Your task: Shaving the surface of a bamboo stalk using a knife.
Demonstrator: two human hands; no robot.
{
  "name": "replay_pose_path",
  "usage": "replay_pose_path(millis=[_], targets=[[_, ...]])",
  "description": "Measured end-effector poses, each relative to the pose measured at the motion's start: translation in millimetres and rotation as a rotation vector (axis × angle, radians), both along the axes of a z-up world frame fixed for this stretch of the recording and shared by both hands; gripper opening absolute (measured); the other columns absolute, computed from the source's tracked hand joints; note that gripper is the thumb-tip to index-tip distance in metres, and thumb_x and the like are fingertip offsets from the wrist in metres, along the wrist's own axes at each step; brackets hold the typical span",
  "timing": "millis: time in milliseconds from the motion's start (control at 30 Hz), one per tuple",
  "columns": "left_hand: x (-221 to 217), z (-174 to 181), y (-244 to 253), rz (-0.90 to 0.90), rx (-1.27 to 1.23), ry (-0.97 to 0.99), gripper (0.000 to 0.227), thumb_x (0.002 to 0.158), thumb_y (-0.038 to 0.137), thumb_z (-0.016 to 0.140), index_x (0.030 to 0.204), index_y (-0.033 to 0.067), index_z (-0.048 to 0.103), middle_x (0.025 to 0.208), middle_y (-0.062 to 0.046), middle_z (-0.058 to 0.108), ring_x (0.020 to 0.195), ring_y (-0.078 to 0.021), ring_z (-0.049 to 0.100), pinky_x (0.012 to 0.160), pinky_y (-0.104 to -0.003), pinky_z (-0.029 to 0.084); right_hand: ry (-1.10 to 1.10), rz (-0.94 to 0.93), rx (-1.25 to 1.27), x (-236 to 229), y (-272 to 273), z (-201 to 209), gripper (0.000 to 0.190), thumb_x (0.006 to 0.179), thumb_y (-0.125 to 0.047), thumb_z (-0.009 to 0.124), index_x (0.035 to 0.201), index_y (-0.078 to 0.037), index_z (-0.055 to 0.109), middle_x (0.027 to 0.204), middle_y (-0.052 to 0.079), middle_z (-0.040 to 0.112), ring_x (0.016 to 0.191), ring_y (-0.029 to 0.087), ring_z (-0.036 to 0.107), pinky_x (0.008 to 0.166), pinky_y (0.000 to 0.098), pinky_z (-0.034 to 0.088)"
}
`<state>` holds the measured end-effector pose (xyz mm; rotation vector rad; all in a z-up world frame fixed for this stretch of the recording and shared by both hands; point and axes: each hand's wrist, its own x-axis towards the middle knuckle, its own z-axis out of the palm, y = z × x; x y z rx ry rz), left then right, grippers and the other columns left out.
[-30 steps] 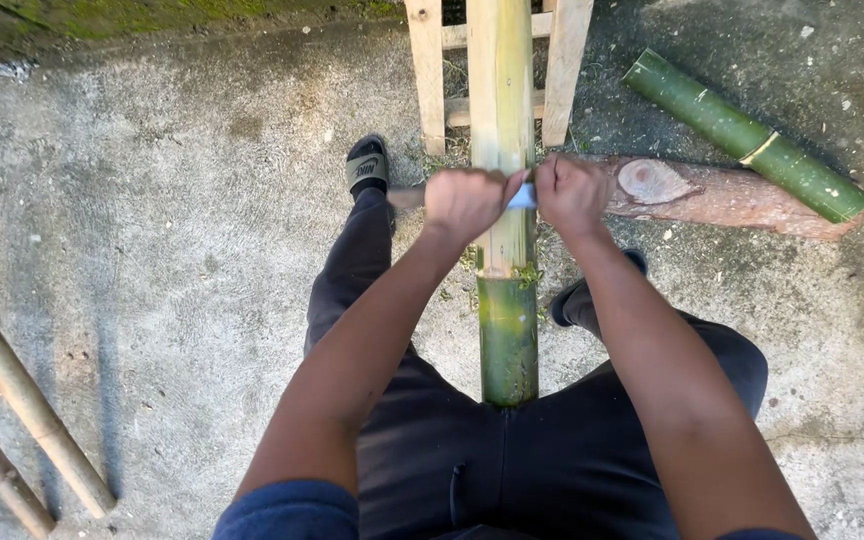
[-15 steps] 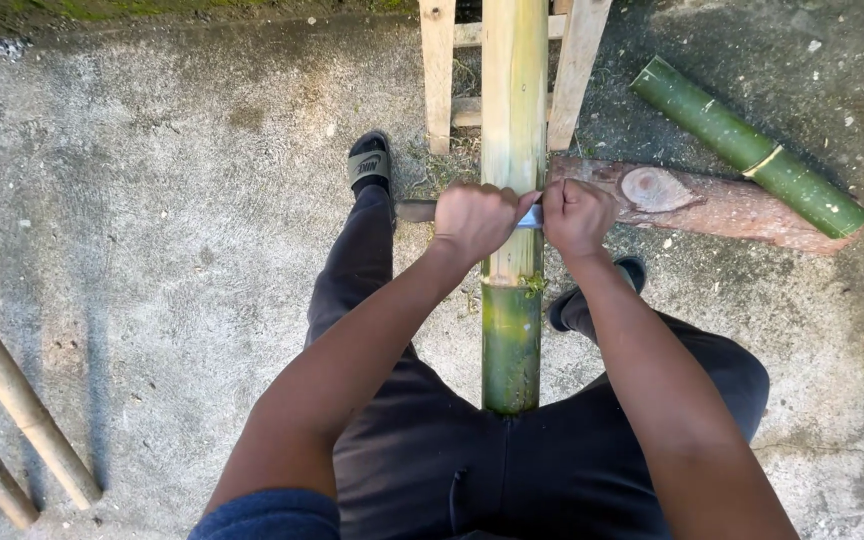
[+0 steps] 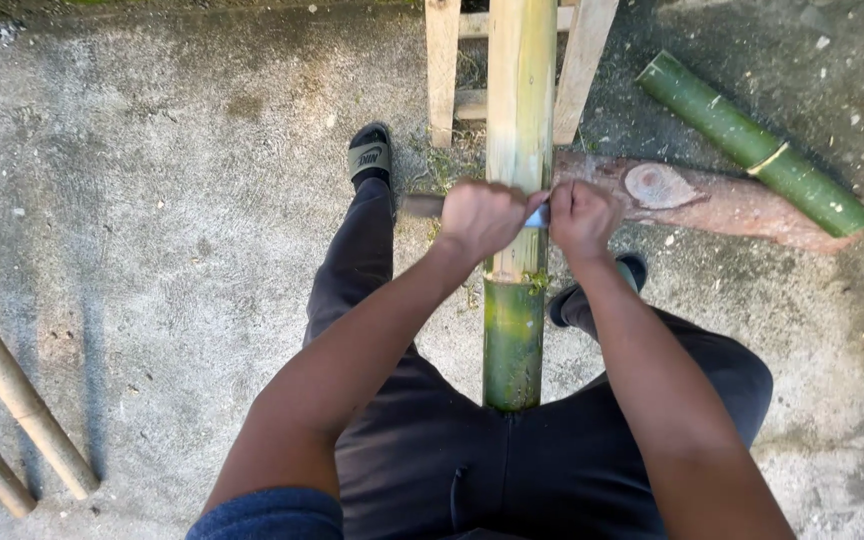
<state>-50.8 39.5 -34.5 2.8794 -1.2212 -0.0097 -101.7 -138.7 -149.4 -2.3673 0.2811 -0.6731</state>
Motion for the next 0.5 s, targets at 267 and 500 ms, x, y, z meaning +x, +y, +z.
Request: replay_pose_path(millis=[267,500], targets=[[1,4,-2,0.033,0.02,-0.043,0.065,0.109,0.051,0.039,0.055,0.0194,0.06,0.047,0.005,0.053,0.037,-0.0105,0.047,0.037,-0.031,0.038,-0.057,0.061,-0.011,8,1,9,0.036,0.1,-0.009,0.062,0.065,-0.005,0.068,0.054,0.009,0.058,0.044,0.021,0.055,0.044,0.0379,0.042],[-34,-10,12,0.021,-0.042,0.029,0.064,0.108,0.052,0.043,0.056,0.0185,0.058,0.044,0.006,0.051,0.032,-0.009,0.043,0.034,-0.031,0.035,-0.079,0.083,-0.006,-36,11,23,0.038,0.098,-0.008,0.063,0.061,-0.005,0.064,0.052,0.007,0.056,0.044,0.017,0.054,0.042,0.0357,0.042]])
